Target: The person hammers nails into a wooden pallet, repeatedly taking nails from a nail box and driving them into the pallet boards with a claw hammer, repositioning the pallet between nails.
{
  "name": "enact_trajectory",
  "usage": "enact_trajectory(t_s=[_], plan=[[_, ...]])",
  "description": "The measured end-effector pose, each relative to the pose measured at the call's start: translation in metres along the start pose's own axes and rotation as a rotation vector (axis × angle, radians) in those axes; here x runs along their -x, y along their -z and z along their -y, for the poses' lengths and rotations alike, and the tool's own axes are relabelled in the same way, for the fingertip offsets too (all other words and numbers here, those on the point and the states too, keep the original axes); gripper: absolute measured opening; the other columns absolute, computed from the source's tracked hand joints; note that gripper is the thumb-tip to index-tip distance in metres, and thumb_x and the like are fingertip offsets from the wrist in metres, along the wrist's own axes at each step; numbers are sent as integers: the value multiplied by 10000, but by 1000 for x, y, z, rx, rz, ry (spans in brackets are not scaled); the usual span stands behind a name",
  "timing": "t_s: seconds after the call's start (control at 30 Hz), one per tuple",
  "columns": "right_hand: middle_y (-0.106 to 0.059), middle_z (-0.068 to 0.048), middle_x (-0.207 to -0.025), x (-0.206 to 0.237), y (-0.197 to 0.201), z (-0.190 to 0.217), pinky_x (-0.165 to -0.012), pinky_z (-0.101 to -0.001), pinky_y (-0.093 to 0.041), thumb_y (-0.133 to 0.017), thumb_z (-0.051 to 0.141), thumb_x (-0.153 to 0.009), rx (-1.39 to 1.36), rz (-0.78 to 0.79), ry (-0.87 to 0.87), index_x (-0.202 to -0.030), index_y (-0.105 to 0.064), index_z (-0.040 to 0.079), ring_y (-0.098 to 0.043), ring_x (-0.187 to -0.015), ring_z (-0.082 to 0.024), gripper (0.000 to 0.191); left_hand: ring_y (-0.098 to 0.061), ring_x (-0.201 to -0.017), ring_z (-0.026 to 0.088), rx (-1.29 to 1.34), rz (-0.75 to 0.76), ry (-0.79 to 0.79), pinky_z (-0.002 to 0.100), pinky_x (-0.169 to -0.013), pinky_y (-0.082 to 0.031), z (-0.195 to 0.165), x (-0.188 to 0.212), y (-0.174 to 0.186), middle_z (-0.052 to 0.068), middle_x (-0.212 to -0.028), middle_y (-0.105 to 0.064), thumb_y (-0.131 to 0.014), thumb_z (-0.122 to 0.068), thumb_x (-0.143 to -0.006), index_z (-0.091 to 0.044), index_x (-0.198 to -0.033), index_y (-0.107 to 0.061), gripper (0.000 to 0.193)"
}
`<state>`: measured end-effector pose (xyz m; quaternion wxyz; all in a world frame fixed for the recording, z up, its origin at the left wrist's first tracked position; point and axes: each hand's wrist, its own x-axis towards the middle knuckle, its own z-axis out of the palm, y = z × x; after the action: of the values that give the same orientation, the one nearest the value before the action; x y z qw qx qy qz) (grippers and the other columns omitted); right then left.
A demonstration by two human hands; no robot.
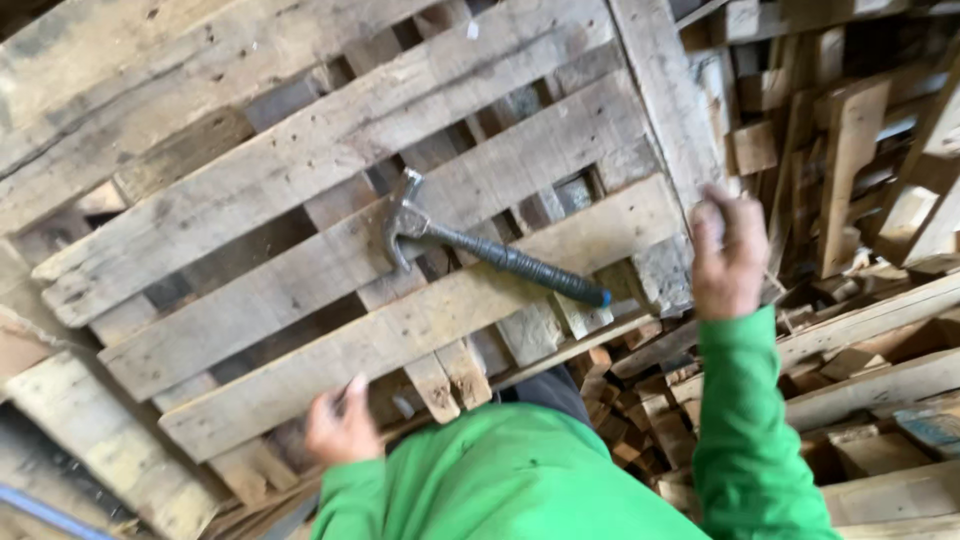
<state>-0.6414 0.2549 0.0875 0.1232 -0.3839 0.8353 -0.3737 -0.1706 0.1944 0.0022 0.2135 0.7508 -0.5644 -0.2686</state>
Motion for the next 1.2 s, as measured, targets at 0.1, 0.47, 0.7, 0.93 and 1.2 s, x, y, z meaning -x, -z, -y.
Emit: enact_trajectory(t_s=[0.1, 0.47, 0.7, 0.93, 1.2], plan=[[-648, -154, -1121, 50, -48, 43, -842, -433, -529, -818, 271, -876, 82, 258, 314, -1247, -647, 47, -629, -996, -309, 467, -644, -815, 135, 270, 241, -86, 323, -774, -553, -44, -7, -50, 78, -899, -712, -707, -218, -988, -10, -1051, -687, 218], [-601, -116, -892, 84, -55, 25, -624, -448, -533, -721, 355, -937, -64, 496, -58, -1060, -590, 44, -618, -709, -283, 359, -727, -785, 235, 210, 480, -616, 378, -719, -576, -131, 25, -104, 137, -937, -732, -559, -185, -1073, -25, -1213, -697, 252], [-491, 25, -647, 113, 85, -40, -359, -320, -431, -554, 511, -984, -846, -128, -1189, -977, -502, 156, -451, -416, -122, 358, -715, -746, 211, -2, 468, -1228, 332, -613, -604, -221, 27, -214, 135, -1015, -741, -643, -222, -1077, -67, -1335, -681, 304], [-503, -33, -582, 158, 72, -98, -293, -370, -434, -533, 444, -966, -972, 218, -1242, -932, -473, 69, -473, -355, -169, 381, -710, -898, 251, -41, 310, -1313, 396, -775, -578, -235, 39, -237, 46, -1122, -738, -676, -181, -995, -147, -1328, -678, 335], [-495, 29, -655, 130, 114, -116, -334, -306, -443, -491, 547, -1035, -1060, -10, -1069, -1040, -473, 128, -473, -415, -96, 419, -705, -891, 274, -63, 421, -1277, 403, -754, -583, -239, 40, -238, 85, -1098, -730, -705, -180, -981, -166, -1350, -690, 370]])
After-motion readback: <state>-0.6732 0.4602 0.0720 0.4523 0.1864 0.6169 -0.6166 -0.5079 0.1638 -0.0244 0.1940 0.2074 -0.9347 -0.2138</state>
